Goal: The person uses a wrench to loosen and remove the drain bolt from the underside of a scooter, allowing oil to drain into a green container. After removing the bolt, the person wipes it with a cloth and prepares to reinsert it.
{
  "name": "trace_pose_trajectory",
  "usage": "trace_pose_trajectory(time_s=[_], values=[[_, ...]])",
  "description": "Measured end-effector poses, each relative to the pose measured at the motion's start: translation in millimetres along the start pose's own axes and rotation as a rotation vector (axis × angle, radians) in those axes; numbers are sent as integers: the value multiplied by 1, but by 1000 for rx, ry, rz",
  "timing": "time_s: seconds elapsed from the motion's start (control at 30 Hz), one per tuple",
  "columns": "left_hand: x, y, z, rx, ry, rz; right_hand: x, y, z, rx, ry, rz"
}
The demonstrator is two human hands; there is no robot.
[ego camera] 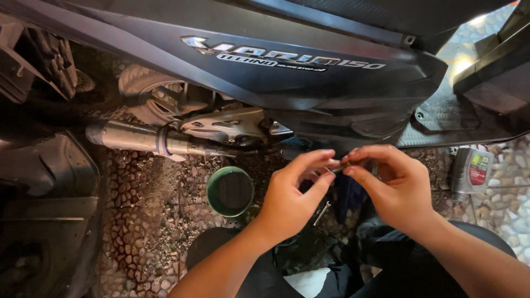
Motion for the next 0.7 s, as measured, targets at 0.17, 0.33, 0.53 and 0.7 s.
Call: trace_pose_trajectory(time_s=[0.17, 0.33, 0.53, 0.7], values=[[-11, 45, -17, -445, 54, 746, -2, 42, -6, -173, 10, 372], [-11, 53, -20, -495, 100, 797, -5, 43, -8, -170, -51, 362], [-16, 62, -21, -543, 53, 828, -9, 72, -15, -401, -89, 429], [-20, 62, -23, -544, 1, 865, -16, 73, -14, -437, -142, 526]])
Point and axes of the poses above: each hand's wrist, its own z-axis towards the middle knuckle, its own x-axis out of the back of the hand, y = z × x, the point moved 8 cm from there along z, towards the middle knuckle, and after that the axes turned 15 degrees about -y, right-handed, at the moved point
